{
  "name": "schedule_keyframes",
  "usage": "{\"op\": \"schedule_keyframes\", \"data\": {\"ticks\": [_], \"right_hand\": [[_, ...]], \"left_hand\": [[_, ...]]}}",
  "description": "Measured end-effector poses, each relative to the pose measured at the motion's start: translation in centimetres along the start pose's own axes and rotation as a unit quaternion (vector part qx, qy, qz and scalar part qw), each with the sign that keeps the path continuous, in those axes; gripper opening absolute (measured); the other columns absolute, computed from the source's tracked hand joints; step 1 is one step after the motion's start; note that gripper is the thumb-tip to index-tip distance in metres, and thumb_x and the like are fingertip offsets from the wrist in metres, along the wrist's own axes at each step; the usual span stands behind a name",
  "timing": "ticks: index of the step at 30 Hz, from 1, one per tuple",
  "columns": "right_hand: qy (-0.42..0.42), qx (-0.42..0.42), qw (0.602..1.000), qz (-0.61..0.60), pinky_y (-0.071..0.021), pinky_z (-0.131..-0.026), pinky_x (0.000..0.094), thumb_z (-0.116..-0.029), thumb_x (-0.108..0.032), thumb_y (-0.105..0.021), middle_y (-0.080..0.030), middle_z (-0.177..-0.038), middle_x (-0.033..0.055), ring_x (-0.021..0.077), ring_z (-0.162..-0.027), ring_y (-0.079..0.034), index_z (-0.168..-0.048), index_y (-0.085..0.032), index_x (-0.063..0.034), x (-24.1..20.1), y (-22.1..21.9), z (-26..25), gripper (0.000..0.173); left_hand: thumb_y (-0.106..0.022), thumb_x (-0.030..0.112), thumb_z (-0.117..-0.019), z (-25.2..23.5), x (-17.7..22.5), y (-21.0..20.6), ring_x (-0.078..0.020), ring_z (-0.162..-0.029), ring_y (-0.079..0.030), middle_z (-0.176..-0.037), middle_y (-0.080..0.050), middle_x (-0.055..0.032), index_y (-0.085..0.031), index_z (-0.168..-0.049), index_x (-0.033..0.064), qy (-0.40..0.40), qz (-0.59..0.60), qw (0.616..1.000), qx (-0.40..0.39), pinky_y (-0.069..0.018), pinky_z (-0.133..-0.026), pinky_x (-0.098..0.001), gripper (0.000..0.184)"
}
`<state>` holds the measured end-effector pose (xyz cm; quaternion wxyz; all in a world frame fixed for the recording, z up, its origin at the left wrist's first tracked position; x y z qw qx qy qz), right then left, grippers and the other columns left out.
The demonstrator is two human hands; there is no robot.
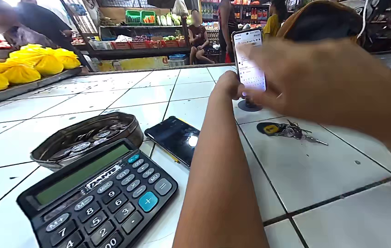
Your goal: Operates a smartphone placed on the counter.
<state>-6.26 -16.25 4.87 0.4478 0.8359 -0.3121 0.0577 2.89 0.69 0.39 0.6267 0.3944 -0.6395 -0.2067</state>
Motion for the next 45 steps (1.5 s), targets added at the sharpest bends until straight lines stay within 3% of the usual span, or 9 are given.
{"op": "schedule_keyframes", "data": {"ticks": [2,3,5,8,10,19,31,40,45], "right_hand": [[-0.142,-0.08,0.984,-0.068,-0.0472,-0.092,0.0658,-0.1048,-0.05,-0.051,-0.055,-0.142,0.0236,0.0449,-0.117,-0.061,-0.157,-0.036,-0.0023,5.9,-3.0,-3.2,0.072],[-0.194,-0.093,0.967,-0.136,-0.0452,-0.099,0.0647,-0.1021,-0.049,-0.057,-0.053,-0.143,0.0238,0.0427,-0.122,-0.059,-0.159,-0.028,-0.0009,8.7,-5.3,-3.9,0.08],[-0.25,-0.09,0.915,-0.304,-0.0522,-0.097,0.0533,-0.0978,-0.038,-0.068,-0.06,-0.134,0.0213,0.0329,-0.114,-0.065,-0.158,-0.024,-0.0014,12.0,-10.0,-3.9,0.084],[-0.314,-0.133,0.771,-0.537,-0.0567,-0.087,0.0413,-0.1044,-0.02,-0.059,-0.061,-0.132,0.0148,0.0236,-0.108,-0.066,-0.155,-0.026,-0.0117,12.0,-13.6,-2.4,0.061],[-0.314,-0.131,0.729,-0.594,-0.0586,-0.082,0.0354,-0.1056,-0.015,-0.054,-0.061,-0.127,0.0128,0.0199,-0.101,-0.068,-0.153,-0.03,-0.013,11.9,-15.4,-2.0,0.053],[-0.267,-0.11,0.665,-0.688,-0.0611,-0.082,0.0366,-0.1004,0.006,-0.041,-0.06,-0.126,0.0109,0.0208,-0.103,-0.069,-0.15,-0.031,-0.0152,12.0,-16.8,-1.4,0.055],[-0.292,-0.029,0.685,-0.666,-0.0626,-0.079,0.0377,-0.1007,-0.005,-0.061,-0.063,-0.123,0.0122,0.0217,-0.101,-0.07,-0.148,-0.032,-0.012,11.0,-17.9,-1.7,0.056],[-0.257,-0.076,0.668,-0.694,-0.0611,-0.085,0.0354,-0.1013,0.005,-0.048,-0.06,-0.124,0.0104,0.019,-0.104,-0.069,-0.147,-0.03,-0.012,11.6,-17.4,-1.4,0.053],[-0.274,-0.069,0.674,-0.683,-0.0603,-0.085,0.0328,-0.107,-0.006,-0.045,-0.062,-0.121,0.0096,0.0163,-0.101,-0.069,-0.147,-0.032,-0.0115,11.4,-17.2,-1.6,0.043]], "left_hand": [[-0.056,0.004,-0.1001,-0.6,-0.3,-0.2,-0.021,-0.085,-0.066,-0.106,-0.066,-0.0174,-0.06,-0.122,-0.0048,-0.008,0.012,1.0,-0.006,-0.0555,-0.081,-0.0392,0.024],[-0.054,0.003,-0.1011,-0.8,-0.4,-0.3,-0.0206,-0.088,-0.067,-0.11,-0.066,-0.0184,-0.059,-0.125,-0.0046,-0.009,0.023,1.0,-0.013,-0.0563,-0.083,-0.038,0.025],[-0.053,0.001,-0.1024,-0.9,-0.4,-0.3,-0.017,-0.086,-0.067,-0.111,-0.065,-0.0169,-0.058,-0.126,-0.0036,-0.007,0.041,0.999,-0.019,-0.0564,-0.081,-0.0334,0.025],[-0.052,-0.001,-0.1014,-0.8,-0.3,-0.4,-0.0123,-0.082,-0.065,-0.11,-0.063,-0.0143,-0.057,-0.127,-0.0023,-0.003,0.06,0.998,-0.014,-0.0559,-0.077,-0.028,0.026],[-0.052,-0.003,-0.101,-0.8,-0.5,-0.4,-0.0112,-0.08,-0.066,-0.11,-0.064,-0.0144,-0.056,-0.128,-0.0024,-0.006,0.078,0.997,-0.011,-0.0564,-0.075,-0.0264,0.027],[-0.052,0.004,-0.1031,-0.2,-0.2,-0.3,-0.0096,-0.074,-0.065,-0.104,-0.066,-0.0113,-0.06,-0.128,0.0017,0.007,0.107,0.994,-0.005,-0.0561,-0.069,-0.0239,0.026],[-0.05,0.005,-0.1048,-0.2,-0.2,-0.4,-0.0114,-0.076,-0.068,-0.106,-0.066,-0.0115,-0.057,-0.132,0.0037,0.022,0.154,0.988,-0.018,-0.0574,-0.069,-0.0239,0.029],[-0.049,0.008,-0.1074,-0.2,-0.1,-0.4,-0.0107,-0.074,-0.068,-0.1,-0.066,-0.0115,-0.059,-0.127,0.0017,0.02,0.128,0.991,-0.005,-0.0576,-0.069,-0.024,0.023],[-0.05,0.008,-0.1066,-0.2,-0.1,-0.3,-0.0108,-0.073,-0.067,-0.099,-0.064,-0.0116,-0.058,-0.128,0.0015,0.026,0.135,0.991,-0.007,-0.0572,-0.068,-0.0235,0.024]]}}
Point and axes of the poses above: each hand's wrist, its own z-axis away from the middle knuckle, its own y-axis out of the back of the hand, x = y × z, the point moved 3 cm from there along -z, towards the middle knuckle
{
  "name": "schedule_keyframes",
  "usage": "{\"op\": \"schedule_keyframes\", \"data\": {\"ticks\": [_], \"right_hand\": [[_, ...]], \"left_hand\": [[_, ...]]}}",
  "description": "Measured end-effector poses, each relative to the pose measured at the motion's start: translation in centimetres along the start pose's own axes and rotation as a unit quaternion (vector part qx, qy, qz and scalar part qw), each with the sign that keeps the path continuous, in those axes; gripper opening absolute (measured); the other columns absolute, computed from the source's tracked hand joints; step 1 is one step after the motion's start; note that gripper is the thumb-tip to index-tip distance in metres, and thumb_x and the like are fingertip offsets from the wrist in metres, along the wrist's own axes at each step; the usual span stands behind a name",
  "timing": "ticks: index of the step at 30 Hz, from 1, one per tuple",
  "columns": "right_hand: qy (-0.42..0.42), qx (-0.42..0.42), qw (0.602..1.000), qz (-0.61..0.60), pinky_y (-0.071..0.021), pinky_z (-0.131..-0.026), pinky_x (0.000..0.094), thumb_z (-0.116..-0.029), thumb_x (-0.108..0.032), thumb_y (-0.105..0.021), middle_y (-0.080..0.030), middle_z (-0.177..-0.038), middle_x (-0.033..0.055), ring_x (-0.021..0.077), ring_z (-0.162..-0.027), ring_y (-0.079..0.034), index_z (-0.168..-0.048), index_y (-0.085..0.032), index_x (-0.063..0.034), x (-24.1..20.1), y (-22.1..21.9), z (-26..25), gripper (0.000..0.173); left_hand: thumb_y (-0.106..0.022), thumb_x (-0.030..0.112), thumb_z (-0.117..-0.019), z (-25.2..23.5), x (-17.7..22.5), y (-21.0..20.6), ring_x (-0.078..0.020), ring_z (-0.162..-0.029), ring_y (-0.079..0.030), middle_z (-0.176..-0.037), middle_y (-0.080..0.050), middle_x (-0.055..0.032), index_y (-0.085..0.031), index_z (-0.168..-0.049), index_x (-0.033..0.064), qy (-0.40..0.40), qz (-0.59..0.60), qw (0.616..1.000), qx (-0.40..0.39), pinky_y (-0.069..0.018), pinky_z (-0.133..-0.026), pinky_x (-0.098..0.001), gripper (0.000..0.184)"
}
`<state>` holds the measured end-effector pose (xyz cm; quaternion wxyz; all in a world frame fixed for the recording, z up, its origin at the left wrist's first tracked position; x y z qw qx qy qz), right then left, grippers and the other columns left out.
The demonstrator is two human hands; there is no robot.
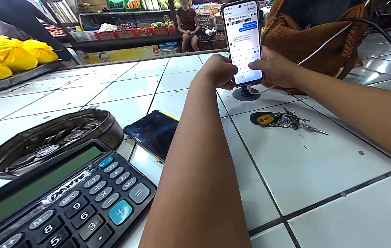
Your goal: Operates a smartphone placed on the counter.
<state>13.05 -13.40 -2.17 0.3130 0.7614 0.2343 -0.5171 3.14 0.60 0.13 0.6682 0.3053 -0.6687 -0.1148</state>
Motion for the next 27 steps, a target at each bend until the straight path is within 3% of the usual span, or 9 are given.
{"op": "schedule_keyframes", "data": {"ticks": [9,16,27], "right_hand": [[0.013,-0.032,0.999,0.031,-0.059,-0.088,0.0296,-0.0948,0.012,-0.054,-0.058,-0.129,0.0098,0.0139,-0.107,-0.067,-0.15,-0.024,-0.0109,0.1,0.23,0.05,0.067],[-0.007,-0.075,0.997,0.027,-0.059,-0.086,0.0271,-0.095,0.014,-0.044,-0.059,-0.124,0.0053,0.01,-0.103,-0.067,-0.148,-0.027,-0.0135,-0.51,0.71,0.44,0.062],[-0.017,-0.085,0.995,0.043,-0.0583,-0.089,0.0274,-0.096,0.016,-0.045,-0.059,-0.127,0.0071,0.0114,-0.107,-0.067,-0.149,-0.027,-0.0133,-0.6,0.89,0.2,0.063]], "left_hand": [[-0.05,0.007,-0.1054,0.13,-0.03,0.03,-0.0107,-0.074,-0.067,-0.101,-0.065,-0.0114,-0.059,-0.127,0.0017,-0.004,-0.007,1.0,-0.005,-0.0572,-0.068,-0.0238,0.024],[-0.05,0.008,-0.1054,0.02,-0.05,0.12,-0.0111,-0.074,-0.068,-0.099,-0.065,-0.0115,-0.059,-0.127,0.0021,0.005,-0.009,1.0,-0.002,-0.0572,-0.068,-0.0236,0.024],[-0.05,0.005,-0.1044,-0.06,-0.27,0.21,-0.0101,-0.073,-0.068,-0.096,-0.064,-0.0102,-0.058,-0.122,0.001,0.008,0.004,1.0,-0.003,-0.0578,-0.068,-0.0229,0.02]]}}
Point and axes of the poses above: each hand's wrist, its own z-axis away from the middle knuckle, its own y-axis out of the back of the hand, x = y × z, the point moved 3 cm from there along -z, towards the middle knuckle
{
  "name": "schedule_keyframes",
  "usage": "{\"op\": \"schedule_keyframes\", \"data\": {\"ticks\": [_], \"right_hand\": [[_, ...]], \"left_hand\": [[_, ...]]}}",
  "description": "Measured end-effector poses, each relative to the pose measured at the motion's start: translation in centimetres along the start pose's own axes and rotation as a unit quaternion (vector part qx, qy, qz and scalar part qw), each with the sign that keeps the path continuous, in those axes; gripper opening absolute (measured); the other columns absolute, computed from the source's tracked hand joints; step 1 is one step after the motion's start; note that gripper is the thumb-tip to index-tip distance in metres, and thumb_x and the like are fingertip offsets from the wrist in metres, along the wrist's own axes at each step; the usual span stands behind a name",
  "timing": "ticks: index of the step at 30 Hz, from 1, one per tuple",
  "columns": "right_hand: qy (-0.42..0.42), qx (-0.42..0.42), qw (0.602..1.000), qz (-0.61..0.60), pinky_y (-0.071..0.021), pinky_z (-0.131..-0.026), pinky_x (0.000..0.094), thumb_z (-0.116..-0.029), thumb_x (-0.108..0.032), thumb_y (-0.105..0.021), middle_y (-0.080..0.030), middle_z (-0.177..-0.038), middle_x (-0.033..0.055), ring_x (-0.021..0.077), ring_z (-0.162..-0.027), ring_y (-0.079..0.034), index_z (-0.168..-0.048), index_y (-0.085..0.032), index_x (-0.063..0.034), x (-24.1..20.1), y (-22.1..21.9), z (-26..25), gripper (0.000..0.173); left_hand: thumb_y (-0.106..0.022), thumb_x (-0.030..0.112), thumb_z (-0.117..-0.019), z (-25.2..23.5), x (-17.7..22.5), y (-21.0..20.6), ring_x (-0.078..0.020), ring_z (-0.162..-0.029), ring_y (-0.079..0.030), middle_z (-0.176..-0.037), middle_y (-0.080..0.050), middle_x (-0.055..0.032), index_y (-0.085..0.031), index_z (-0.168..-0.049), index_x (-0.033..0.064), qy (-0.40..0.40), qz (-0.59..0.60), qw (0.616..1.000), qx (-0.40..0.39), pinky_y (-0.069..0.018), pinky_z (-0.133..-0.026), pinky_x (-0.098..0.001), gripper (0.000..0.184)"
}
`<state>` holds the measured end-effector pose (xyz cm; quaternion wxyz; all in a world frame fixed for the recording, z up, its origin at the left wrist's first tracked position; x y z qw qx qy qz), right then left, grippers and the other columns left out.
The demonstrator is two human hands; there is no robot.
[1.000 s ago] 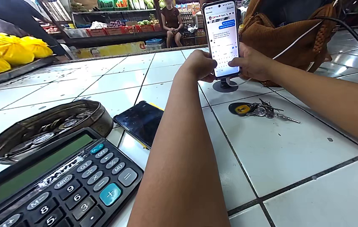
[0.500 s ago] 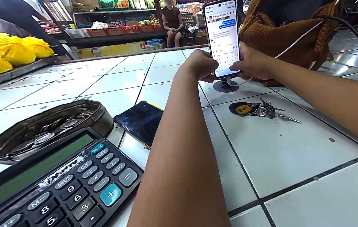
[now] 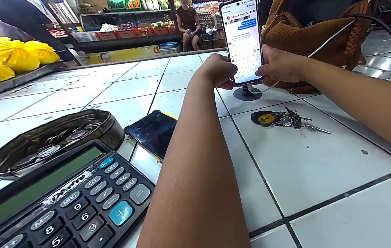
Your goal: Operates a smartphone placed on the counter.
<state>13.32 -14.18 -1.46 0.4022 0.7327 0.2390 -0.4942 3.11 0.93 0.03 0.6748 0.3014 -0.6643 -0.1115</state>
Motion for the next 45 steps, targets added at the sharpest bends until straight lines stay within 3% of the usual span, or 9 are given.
{"op": "schedule_keyframes", "data": {"ticks": [8,14,22,27,31,35,38,41,45], "right_hand": [[0.023,0.024,0.999,0.024,-0.058,-0.087,0.0263,-0.0939,0.013,-0.056,-0.059,-0.127,0.0084,0.0119,-0.106,-0.067,-0.15,-0.024,-0.0118,0.1,-0.4,0.0,0.069],[0.019,0.032,0.999,0.016,-0.0587,-0.086,0.0278,-0.0969,0.008,-0.051,-0.06,-0.126,0.0082,0.0121,-0.104,-0.067,-0.149,-0.028,-0.0108,0.1,-0.4,0.1,0.06],[0.023,0.031,0.999,0.009,-0.0585,-0.086,0.0271,-0.0978,0.008,-0.05,-0.06,-0.124,0.0075,0.0116,-0.103,-0.067,-0.148,-0.03,-0.0103,0.0,-0.5,0.1,0.057],[0.022,0.035,0.999,-0.001,-0.0592,-0.085,0.0279,-0.0972,0.007,-0.05,-0.061,-0.124,0.0082,0.0126,-0.102,-0.068,-0.147,-0.031,-0.0104,0.1,-0.6,0.0,0.056],[0.033,0.062,0.998,-0.003,-0.0595,-0.083,0.0287,-0.1016,0.0,-0.053,-0.062,-0.121,0.0087,0.0129,-0.099,-0.069,-0.146,-0.032,-0.0095,0.2,-0.9,-0.2,0.05],[0.064,0.164,0.983,0.051,-0.0559,-0.095,0.0302,-0.0987,-0.018,-0.068,-0.063,-0.127,0.0132,0.0132,-0.108,-0.067,-0.148,-0.036,-0.0012,0.5,-1.5,-1.0,0.061],[0.058,0.208,0.972,0.094,-0.0517,-0.102,0.035,-0.0949,-0.019,-0.074,-0.06,-0.133,0.0173,0.0175,-0.117,-0.063,-0.148,-0.037,0.0004,0.7,-1.6,-1.5,0.068],[0.069,0.187,0.977,0.079,-0.0541,-0.098,0.0307,-0.0995,-0.017,-0.066,-0.061,-0.129,0.0145,0.0136,-0.112,-0.065,-0.147,-0.037,-0.0004,0.7,-1.5,-1.3,0.058],[0.062,0.151,0.986,0.041,-0.0556,-0.093,0.0287,-0.1008,-0.009,-0.061,-0.061,-0.126,0.0129,0.0121,-0.106,-0.066,-0.147,-0.036,-0.0017,0.4,-1.5,-1.0,0.053]], "left_hand": [[-0.054,0.012,-0.1057,-0.1,0.0,0.0,-0.0104,-0.071,-0.067,-0.095,-0.066,-0.01,-0.06,-0.124,0.0017,-0.005,-0.005,1.0,0.002,-0.0575,-0.067,-0.0232,0.022],[-0.056,0.013,-0.1059,-0.3,0.0,-0.1,-0.0115,-0.074,-0.068,-0.1,-0.067,-0.0117,-0.061,-0.121,-0.0002,-0.018,-0.022,0.999,0.015,-0.0583,-0.069,-0.0253,0.021],[-0.05,0.018,-0.1091,-0.3,0.2,-0.1,-0.011,-0.071,-0.068,-0.097,-0.066,-0.0119,-0.06,-0.122,0.0001,-0.006,-0.018,1.0,0.023,-0.0582,-0.067,-0.0243,0.024],[-0.055,0.027,-0.1078,-0.8,0.1,-0.1,-0.0113,-0.067,-0.068,-0.089,-0.068,-0.0098,-0.063,-0.116,0.0017,0.003,-0.035,0.998,0.042,-0.0581,-0.064,-0.0253,0.028],[-0.055,0.027,-0.1079,-0.9,0.1,-0.1,-0.012,-0.068,-0.069,-0.091,-0.069,-0.0109,-0.063,-0.116,0.0007,0.0,-0.042,0.998,0.037,-0.0589,-0.066,-0.0263,0.029],[-0.054,0.017,-0.1063,-0.5,0.1,-0.1,-0.0108,-0.07,-0.068,-0.09,-0.065,-0.0094,-0.061,-0.118,0.0002,-0.004,-0.019,1.0,0.023,-0.0586,-0.067,-0.0252,0.022],[-0.054,0.012,-0.1048,-0.3,0.2,-0.1,-0.0094,-0.07,-0.067,-0.092,-0.065,-0.009,-0.06,-0.119,0.0004,-0.001,-0.017,1.0,0.022,-0.058,-0.067,-0.0236,0.019],[-0.054,0.013,-0.1052,-0.2,0.2,-0.1,-0.0106,-0.071,-0.067,-0.094,-0.066,-0.0096,-0.06,-0.121,0.0003,-0.004,-0.013,1.0,0.02,-0.0579,-0.067,-0.0243,0.021],[-0.057,0.026,-0.1066,-0.6,0.0,-0.1,-0.0114,-0.068,-0.068,-0.088,-0.068,-0.0091,-0.064,-0.116,0.0011,-0.008,-0.027,0.999,0.033,-0.0578,-0.065,-0.0253,0.027]]}}
Point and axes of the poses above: each hand's wrist, its own z-axis away from the middle knuckle, its own y-axis out of the back of the hand, x = y × z, the point moved 3 cm from there along -z, towards the middle knuckle
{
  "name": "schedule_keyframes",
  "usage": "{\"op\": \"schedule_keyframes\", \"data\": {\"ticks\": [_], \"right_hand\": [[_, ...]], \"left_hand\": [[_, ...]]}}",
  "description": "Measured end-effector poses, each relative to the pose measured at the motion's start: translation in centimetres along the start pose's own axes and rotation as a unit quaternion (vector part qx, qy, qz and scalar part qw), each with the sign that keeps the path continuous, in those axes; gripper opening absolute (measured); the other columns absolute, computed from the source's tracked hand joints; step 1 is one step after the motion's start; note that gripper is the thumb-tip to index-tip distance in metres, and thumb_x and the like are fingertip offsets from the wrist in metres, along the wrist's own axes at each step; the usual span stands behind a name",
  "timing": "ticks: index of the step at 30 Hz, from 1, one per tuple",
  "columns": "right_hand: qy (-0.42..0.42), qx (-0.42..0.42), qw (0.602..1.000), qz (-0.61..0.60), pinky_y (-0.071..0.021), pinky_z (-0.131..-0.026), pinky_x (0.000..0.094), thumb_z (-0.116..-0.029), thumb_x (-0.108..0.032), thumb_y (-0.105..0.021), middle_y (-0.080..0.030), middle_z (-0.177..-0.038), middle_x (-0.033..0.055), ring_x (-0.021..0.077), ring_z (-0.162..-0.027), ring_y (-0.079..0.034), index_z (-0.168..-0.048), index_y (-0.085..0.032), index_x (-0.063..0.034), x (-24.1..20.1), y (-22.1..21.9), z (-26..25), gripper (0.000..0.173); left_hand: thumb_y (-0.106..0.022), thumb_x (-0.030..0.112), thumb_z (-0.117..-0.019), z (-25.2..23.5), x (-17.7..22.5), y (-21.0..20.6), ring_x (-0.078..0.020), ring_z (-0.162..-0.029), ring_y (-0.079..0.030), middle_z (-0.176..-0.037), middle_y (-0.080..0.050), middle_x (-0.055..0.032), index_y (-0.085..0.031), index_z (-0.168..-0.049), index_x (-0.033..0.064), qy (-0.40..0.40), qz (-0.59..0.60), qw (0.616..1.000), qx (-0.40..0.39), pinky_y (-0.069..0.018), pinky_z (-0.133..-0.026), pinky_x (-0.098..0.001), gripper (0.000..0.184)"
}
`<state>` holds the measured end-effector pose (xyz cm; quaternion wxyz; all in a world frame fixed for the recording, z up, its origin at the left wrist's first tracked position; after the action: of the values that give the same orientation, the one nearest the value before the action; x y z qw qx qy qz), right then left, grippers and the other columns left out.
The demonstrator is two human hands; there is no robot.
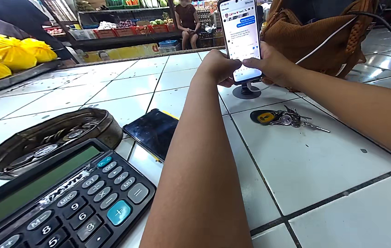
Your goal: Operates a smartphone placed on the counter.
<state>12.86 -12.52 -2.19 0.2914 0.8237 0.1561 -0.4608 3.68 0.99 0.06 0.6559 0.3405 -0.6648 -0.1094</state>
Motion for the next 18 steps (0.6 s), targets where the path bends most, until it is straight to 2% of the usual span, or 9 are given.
{"op": "schedule_keyframes", "data": {"ticks": [4,7,11,15,18], "right_hand": [[-0.044,-0.097,0.994,-0.038,-0.059,-0.087,0.0302,-0.0957,0.005,-0.058,-0.06,-0.126,0.0096,0.0145,-0.105,-0.068,-0.148,-0.027,-0.0117,-0.34,0.65,0.33,0.063],[-0.041,-0.107,0.993,-0.024,-0.0589,-0.087,0.0286,-0.0925,0.012,-0.058,-0.06,-0.127,0.0097,0.0132,-0.105,-0.068,-0.149,-0.026,-0.0104,-0.27,0.86,0.29,0.069],[-0.046,-0.112,0.992,-0.041,-0.0594,-0.084,0.029,-0.098,0.006,-0.049,-0.06,-0.123,0.0084,0.0134,-0.101,-0.068,-0.148,-0.03,-0.0114,-0.4,0.97,0.39,0.056],[-0.066,-0.103,0.992,-0.041,-0.0585,-0.085,0.0285,-0.1021,0.004,-0.043,-0.06,-0.125,0.0084,0.0133,-0.103,-0.067,-0.149,-0.03,-0.0125,-0.63,1.0,0.37,0.052],[-0.074,-0.095,0.991,-0.053,-0.059,-0.083,0.0277,-0.1057,-0.003,-0.037,-0.062,-0.119,0.008,0.0126,-0.098,-0.069,-0.148,-0.032,-0.013,-0.81,0.95,0.47,0.043]], "left_hand": [[-0.059,0.027,-0.1061,-0.33,-0.14,-0.01,-0.0116,-0.068,-0.069,-0.089,-0.07,-0.0102,-0.065,-0.116,0.0013,0.004,-0.007,1.0,0.011,-0.0586,-0.065,-0.0254,0.028],[-0.057,0.024,-0.1064,-0.13,-0.05,0.02,-0.0111,-0.068,-0.069,-0.089,-0.068,-0.0097,-0.063,-0.115,0.0006,0.006,-0.002,1.0,0.005,-0.0583,-0.065,-0.025,0.026],[-0.054,0.012,-0.1045,0.23,-0.16,0.14,-0.0105,-0.07,-0.068,-0.092,-0.066,-0.01,-0.061,-0.119,0.0,0.004,0.014,1.0,-0.01,-0.058,-0.067,-0.0238,0.02],[-0.054,0.009,-0.104,0.4,-0.12,0.18,-0.0108,-0.071,-0.067,-0.094,-0.066,-0.0109,-0.061,-0.124,0.0011,0.01,0.018,1.0,-0.017,-0.0574,-0.066,-0.0233,0.023],[-0.053,0.009,-0.1042,0.48,-0.13,0.17,-0.0112,-0.071,-0.067,-0.093,-0.065,-0.0101,-0.06,-0.126,0.0025,0.014,0.013,1.0,-0.023,-0.057,-0.066,-0.0238,0.024]]}}
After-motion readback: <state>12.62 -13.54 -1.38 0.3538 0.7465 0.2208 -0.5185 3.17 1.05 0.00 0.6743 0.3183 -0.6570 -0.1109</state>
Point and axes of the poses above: each hand's wrist, its own z-axis away from the middle knuckle, its own y-axis out of the back of the hand, x = y × z, the point moved 3 cm from there along -z, towards the middle knuckle
